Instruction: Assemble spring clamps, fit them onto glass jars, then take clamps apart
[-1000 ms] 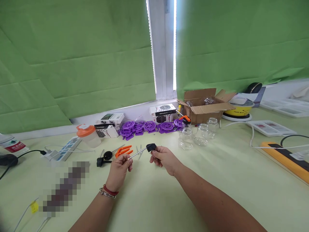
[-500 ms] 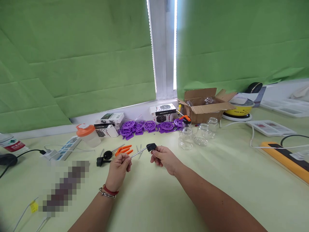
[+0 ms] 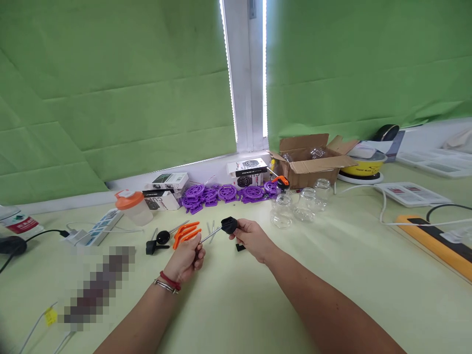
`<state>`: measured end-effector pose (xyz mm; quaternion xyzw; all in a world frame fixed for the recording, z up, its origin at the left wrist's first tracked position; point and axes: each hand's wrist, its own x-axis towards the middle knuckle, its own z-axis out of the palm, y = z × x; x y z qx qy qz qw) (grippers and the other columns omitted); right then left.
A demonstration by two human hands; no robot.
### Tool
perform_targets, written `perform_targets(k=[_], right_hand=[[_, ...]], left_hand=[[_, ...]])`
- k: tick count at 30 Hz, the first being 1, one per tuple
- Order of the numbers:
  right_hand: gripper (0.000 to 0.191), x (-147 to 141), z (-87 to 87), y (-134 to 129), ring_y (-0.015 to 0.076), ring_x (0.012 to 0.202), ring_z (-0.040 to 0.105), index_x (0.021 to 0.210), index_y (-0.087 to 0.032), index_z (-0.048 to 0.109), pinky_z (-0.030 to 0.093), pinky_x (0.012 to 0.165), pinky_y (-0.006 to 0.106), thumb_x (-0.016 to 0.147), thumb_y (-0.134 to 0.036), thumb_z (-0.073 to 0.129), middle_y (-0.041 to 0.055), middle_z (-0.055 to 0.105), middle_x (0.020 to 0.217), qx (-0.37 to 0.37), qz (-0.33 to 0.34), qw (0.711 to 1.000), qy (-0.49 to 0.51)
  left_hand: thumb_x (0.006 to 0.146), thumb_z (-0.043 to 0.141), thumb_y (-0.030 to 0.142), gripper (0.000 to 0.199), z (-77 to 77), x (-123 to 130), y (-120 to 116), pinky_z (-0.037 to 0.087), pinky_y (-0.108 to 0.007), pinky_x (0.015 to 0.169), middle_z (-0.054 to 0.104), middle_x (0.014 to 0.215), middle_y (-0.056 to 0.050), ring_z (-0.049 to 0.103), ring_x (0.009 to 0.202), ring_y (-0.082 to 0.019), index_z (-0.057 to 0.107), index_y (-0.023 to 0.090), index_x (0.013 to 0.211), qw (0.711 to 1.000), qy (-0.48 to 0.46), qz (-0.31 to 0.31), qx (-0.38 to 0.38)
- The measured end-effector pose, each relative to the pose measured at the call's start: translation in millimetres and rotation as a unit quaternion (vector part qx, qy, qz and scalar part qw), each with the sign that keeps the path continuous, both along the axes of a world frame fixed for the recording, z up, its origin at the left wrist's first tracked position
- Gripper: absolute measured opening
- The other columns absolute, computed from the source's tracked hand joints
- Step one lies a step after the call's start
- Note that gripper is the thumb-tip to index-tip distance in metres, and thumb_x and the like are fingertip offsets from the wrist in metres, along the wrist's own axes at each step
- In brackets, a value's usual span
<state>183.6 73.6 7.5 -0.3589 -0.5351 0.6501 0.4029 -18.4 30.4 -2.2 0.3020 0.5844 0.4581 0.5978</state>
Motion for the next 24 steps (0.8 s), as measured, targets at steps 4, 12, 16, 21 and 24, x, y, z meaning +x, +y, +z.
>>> perform_targets(k=[4,12,16,21,24], right_hand=[[0.032,3,-0.5,5,0.0071,0.051,0.04,0.082,-0.018,0.062,0.026,0.048,0.022,0.067,-0.046,0.067,0.0005,0.061,0.066,0.01,-0.012,1.0,0.011],[0.028,9,-1.5,13,0.0066,0.048,0.041,0.079,-0.017,0.058,0.026,0.046,0.022,0.07,-0.043,0.064,0.001,0.063,0.067,0.004,-0.029,0.999,0.019],[0.029,12,-1.0,18,0.0066,0.048,0.041,0.079,-0.016,0.058,0.028,0.048,0.022,0.069,-0.043,0.064,0.0019,0.063,0.067,0.0,-0.043,0.999,0.015],[0.033,15,-2.7,22,0.0077,0.053,0.043,0.085,-0.017,0.061,0.028,0.049,0.022,0.068,-0.044,0.065,0.0014,0.062,0.069,0.033,-0.052,0.998,0.023],[0.033,16,-5.0,26,0.0082,0.055,0.043,0.087,-0.017,0.062,0.028,0.049,0.023,0.068,-0.043,0.065,0.0007,0.061,0.07,0.061,-0.077,0.995,0.03]], left_hand=[[0.073,0.052,0.058,0.041,2.2,2,3,0.027,-0.019,0.034,0.052,0.049,0.003,0.04,0.032,-0.006,0.045,0.018,0.065,0.998,-0.009,0.0,0.055],[0.066,0.071,0.034,0.029,10.6,5,9,0.038,-0.015,0.046,0.056,0.061,0.003,0.049,0.049,-0.003,0.049,0.015,0.072,0.982,-0.115,0.0,0.153],[0.06,0.076,0.024,0.028,13.0,6,15,0.043,-0.016,0.054,0.057,0.063,0.003,0.053,0.055,-0.005,0.053,0.015,0.073,0.982,-0.104,0.001,0.16],[0.07,0.062,0.044,0.032,10.8,12,27,0.036,-0.019,0.044,0.052,0.058,0.002,0.044,0.045,-0.005,0.049,0.015,0.067,0.987,0.037,0.009,0.159],[0.082,0.037,0.053,0.04,5.6,16,36,0.033,-0.022,0.041,0.051,0.058,0.0,0.041,0.043,-0.007,0.044,0.017,0.065,0.964,0.208,0.004,0.165]])
